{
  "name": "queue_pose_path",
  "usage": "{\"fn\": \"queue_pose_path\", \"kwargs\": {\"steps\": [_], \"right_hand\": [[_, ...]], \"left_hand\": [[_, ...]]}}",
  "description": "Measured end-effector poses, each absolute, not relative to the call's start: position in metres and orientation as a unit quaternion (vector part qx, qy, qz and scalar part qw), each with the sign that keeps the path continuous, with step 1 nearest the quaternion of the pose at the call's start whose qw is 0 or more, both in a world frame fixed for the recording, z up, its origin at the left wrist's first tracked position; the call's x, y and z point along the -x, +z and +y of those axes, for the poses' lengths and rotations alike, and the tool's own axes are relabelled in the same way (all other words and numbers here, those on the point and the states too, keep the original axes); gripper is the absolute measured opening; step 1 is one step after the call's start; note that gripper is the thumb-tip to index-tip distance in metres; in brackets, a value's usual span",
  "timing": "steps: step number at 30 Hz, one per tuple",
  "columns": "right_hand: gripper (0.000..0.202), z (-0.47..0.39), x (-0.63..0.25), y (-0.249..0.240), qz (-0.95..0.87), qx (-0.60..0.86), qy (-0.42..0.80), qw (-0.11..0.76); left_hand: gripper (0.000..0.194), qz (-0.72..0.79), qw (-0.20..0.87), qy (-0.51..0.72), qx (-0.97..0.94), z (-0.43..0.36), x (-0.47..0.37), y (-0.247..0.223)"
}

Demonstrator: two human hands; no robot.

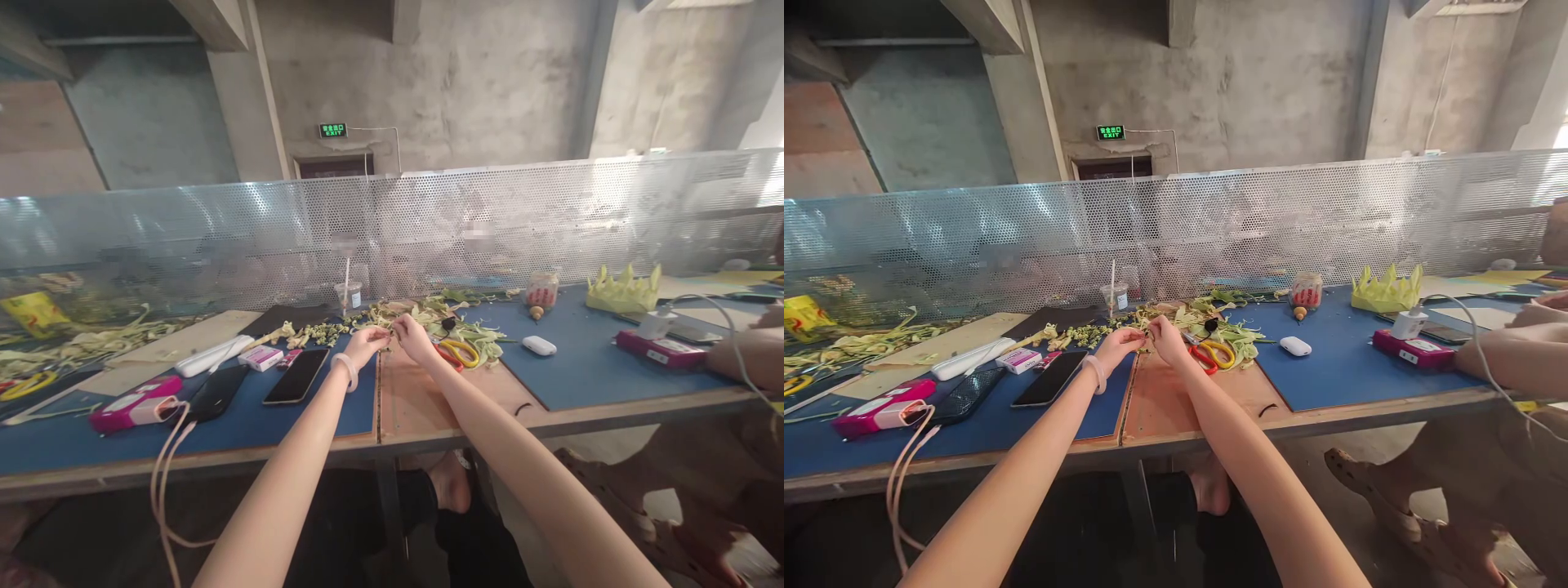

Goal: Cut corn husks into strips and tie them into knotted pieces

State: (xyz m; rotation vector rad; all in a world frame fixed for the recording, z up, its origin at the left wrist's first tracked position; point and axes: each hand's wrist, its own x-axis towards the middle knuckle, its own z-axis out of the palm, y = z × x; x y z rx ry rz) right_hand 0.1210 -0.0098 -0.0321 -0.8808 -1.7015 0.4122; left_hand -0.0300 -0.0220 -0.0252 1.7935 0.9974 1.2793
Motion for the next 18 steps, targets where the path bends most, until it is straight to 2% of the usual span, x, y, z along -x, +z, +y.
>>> {"fn": "queue_pose_path", "kwargs": {"steps": [10,18], "right_hand": [[0.011,-0.013,-0.122,-0.030,-0.744,0.377,0.124,0.538],[0.011,-0.013,-0.121,-0.030,-0.741,0.367,0.144,0.544]], "left_hand": [[0.020,0.399,0.423,0.493,-0.647,-0.035,0.025,-0.016],[0.023,0.418,0.385,0.486,-0.664,-0.034,0.025,-0.018]]}}
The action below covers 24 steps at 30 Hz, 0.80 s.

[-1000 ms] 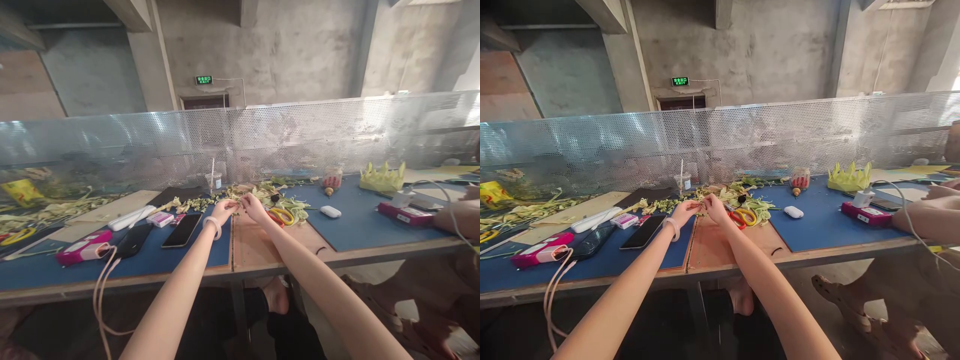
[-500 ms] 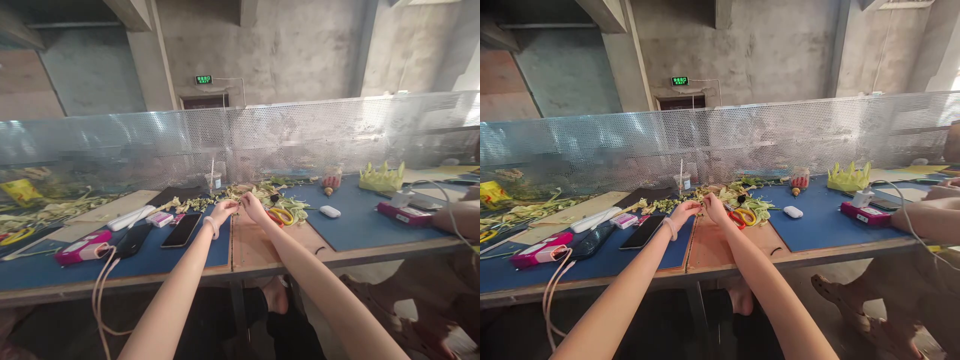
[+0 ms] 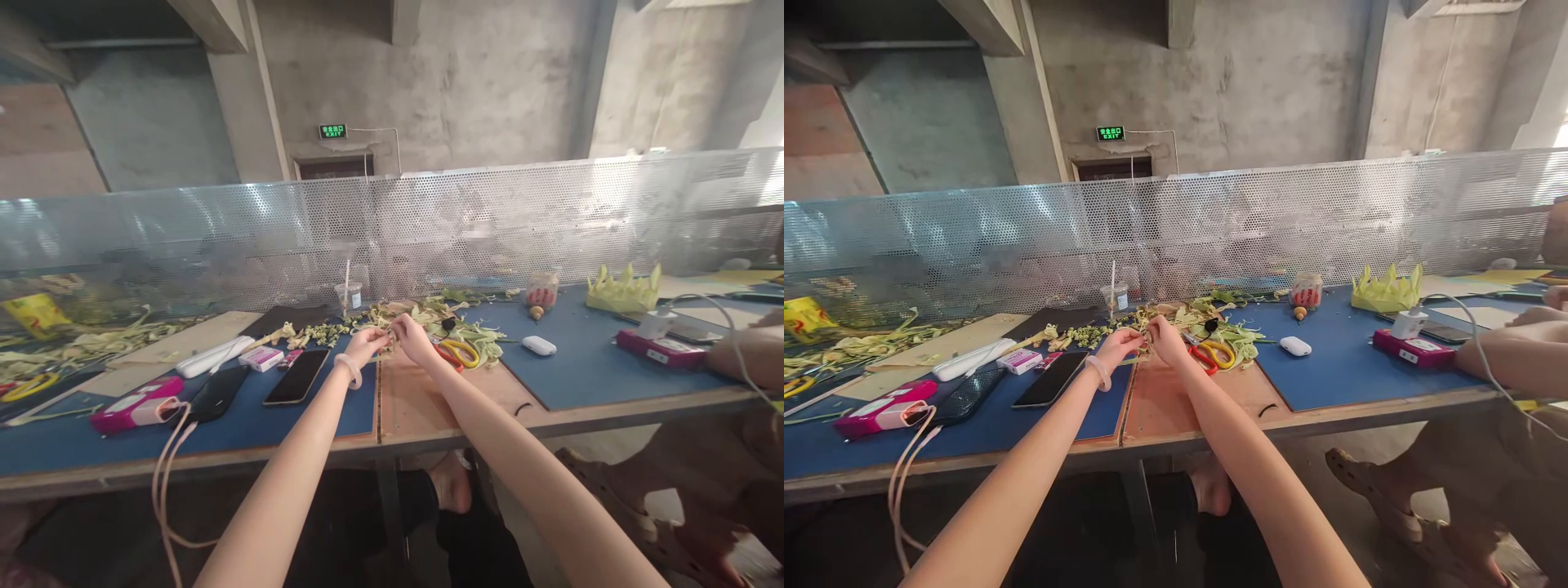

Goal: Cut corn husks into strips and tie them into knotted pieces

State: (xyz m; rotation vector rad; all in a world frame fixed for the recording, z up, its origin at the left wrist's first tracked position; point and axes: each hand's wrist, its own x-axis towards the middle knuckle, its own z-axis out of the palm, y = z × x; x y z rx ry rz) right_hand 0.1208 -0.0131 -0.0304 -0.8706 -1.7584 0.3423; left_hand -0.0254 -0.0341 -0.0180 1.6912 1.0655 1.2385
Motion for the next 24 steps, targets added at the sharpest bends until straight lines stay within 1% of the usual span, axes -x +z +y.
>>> {"fn": "queue_pose_path", "kwargs": {"steps": [8,17,24], "right_hand": [[0.010,-0.014,-0.121,-0.030,-0.743,0.347,0.158,0.550],[0.011,-0.018,-0.121,-0.029,-0.735,0.355,0.176,0.551],[0.011,-0.014,-0.121,-0.031,-0.729,0.365,0.188,0.548]], "left_hand": [[0.028,0.416,0.348,0.491,-0.681,-0.027,0.027,-0.024],[0.026,0.408,0.289,0.480,-0.721,-0.023,0.032,-0.025],[0.024,0.392,0.291,0.467,-0.737,-0.020,0.032,-0.027]]}}
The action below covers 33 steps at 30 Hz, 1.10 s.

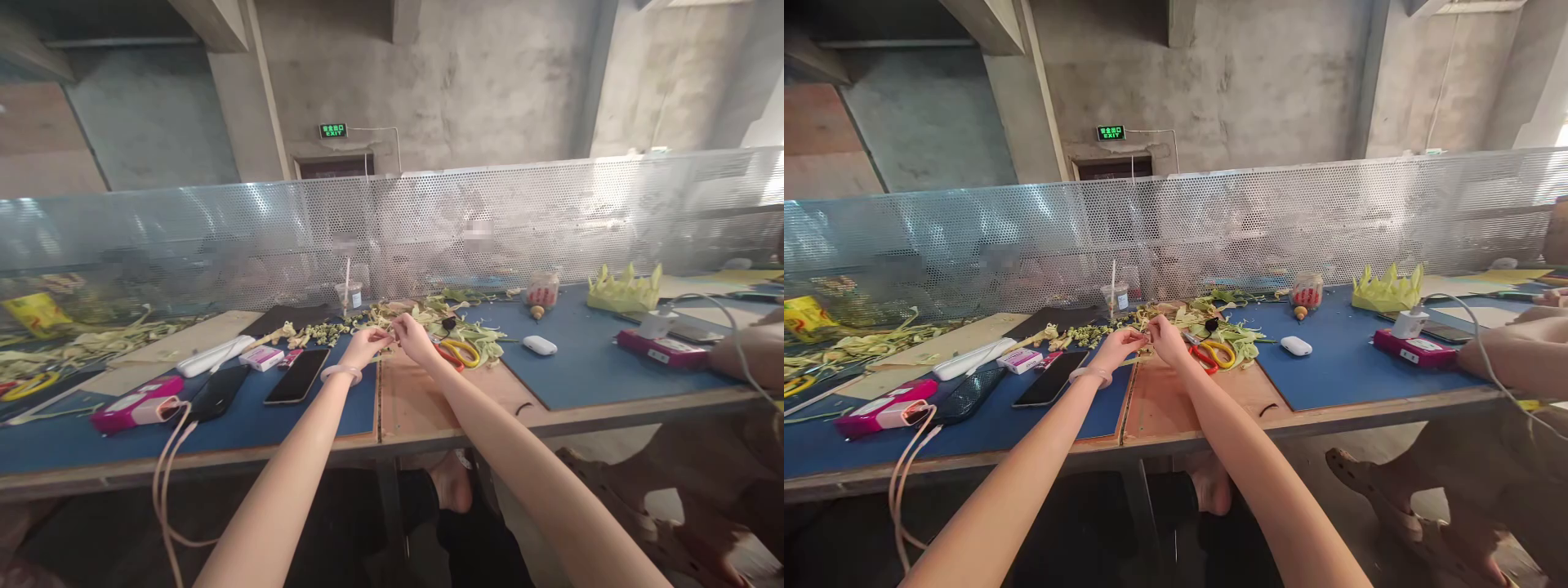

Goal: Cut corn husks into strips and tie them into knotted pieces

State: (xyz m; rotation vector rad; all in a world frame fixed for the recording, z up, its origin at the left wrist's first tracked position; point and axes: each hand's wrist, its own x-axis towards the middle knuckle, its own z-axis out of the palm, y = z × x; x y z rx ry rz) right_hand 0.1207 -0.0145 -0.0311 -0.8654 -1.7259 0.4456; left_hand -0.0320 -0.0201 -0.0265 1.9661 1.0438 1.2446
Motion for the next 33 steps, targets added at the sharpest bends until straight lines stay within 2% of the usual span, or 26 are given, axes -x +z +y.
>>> {"fn": "queue_pose_path", "kwargs": {"steps": [14,20,25,33], "right_hand": [[0.012,-0.016,-0.120,-0.028,-0.715,0.375,0.164,0.567],[0.013,-0.017,-0.119,-0.028,-0.722,0.355,0.190,0.562],[0.015,-0.022,-0.120,-0.025,-0.722,0.353,0.189,0.565],[0.015,-0.024,-0.121,-0.024,-0.740,0.340,0.172,0.554]], "left_hand": [[0.026,0.390,0.309,0.461,-0.735,-0.022,0.031,-0.026],[0.049,0.389,0.293,0.499,-0.717,-0.028,0.030,-0.023],[0.039,0.419,0.283,0.496,-0.706,-0.034,0.029,-0.018],[0.037,0.412,0.289,0.492,-0.710,-0.033,0.030,-0.018]]}}
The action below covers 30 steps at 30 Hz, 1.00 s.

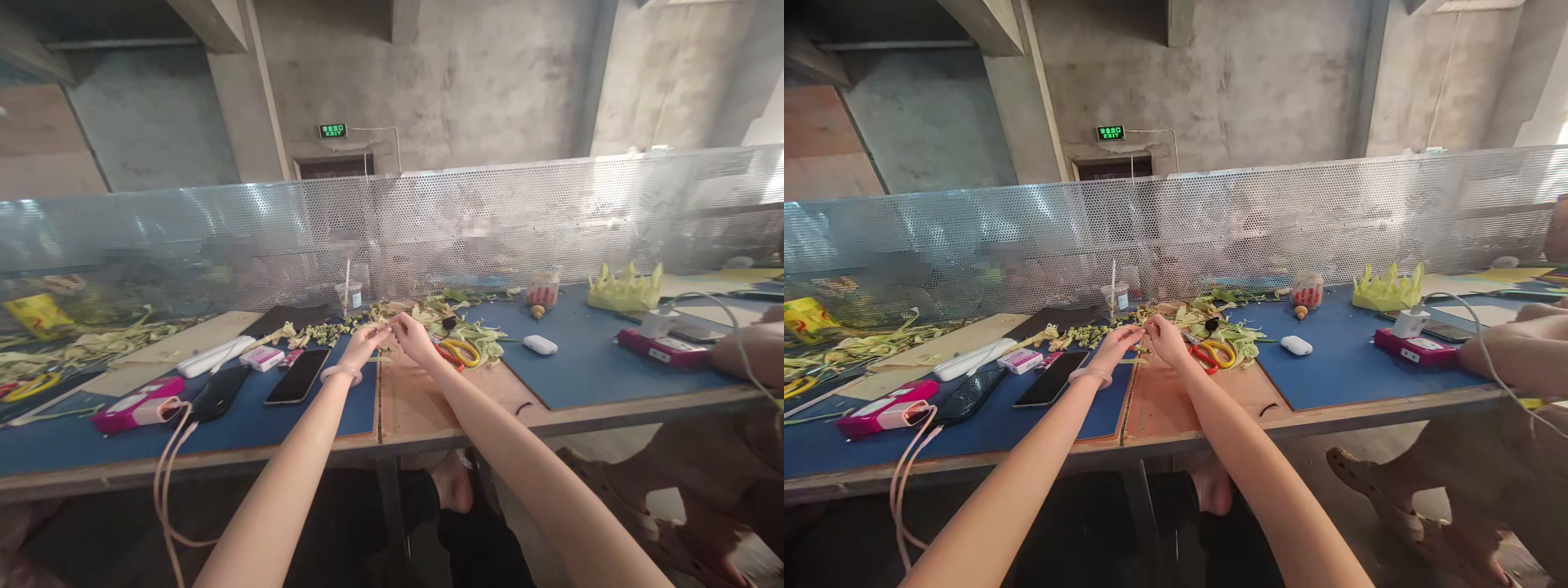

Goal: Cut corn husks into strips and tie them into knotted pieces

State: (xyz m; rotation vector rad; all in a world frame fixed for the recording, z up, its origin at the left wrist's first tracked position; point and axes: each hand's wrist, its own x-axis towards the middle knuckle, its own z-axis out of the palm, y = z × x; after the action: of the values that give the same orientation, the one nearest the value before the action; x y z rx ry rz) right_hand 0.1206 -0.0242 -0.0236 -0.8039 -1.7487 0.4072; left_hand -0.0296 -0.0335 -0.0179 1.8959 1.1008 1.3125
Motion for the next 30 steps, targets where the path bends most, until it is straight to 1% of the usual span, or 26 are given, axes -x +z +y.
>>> {"fn": "queue_pose_path", "kwargs": {"steps": [4,11,18,20,22,24,27,30], "right_hand": [[0.014,-0.021,-0.121,-0.024,-0.747,0.315,0.148,0.566],[0.014,-0.017,-0.121,-0.026,-0.750,0.320,0.118,0.566],[0.014,-0.016,-0.120,-0.028,-0.747,0.333,0.120,0.562],[0.014,-0.017,-0.119,-0.027,-0.735,0.338,0.121,0.575],[0.014,-0.017,-0.120,-0.026,-0.721,0.339,0.089,0.598],[0.014,-0.017,-0.121,-0.025,-0.719,0.341,0.025,0.605],[0.014,-0.016,-0.121,-0.026,-0.745,0.356,-0.037,0.563],[0.016,-0.015,-0.120,-0.030,-0.765,0.376,-0.043,0.522]], "left_hand": [[0.033,0.404,0.323,0.479,-0.709,-0.033,0.030,-0.018],[0.027,0.408,0.367,0.474,-0.689,-0.032,0.030,-0.020],[0.029,0.406,0.375,0.465,-0.691,-0.031,0.031,-0.021],[0.032,0.405,0.372,0.477,-0.686,-0.030,0.031,-0.020],[0.034,0.404,0.366,0.503,-0.671,-0.028,0.033,-0.020],[0.036,0.407,0.356,0.528,-0.655,-0.026,0.035,-0.020],[0.039,0.417,0.347,0.541,-0.643,-0.022,0.036,-0.022],[0.042,0.430,0.333,0.542,-0.641,-0.020,0.037,-0.024]]}}
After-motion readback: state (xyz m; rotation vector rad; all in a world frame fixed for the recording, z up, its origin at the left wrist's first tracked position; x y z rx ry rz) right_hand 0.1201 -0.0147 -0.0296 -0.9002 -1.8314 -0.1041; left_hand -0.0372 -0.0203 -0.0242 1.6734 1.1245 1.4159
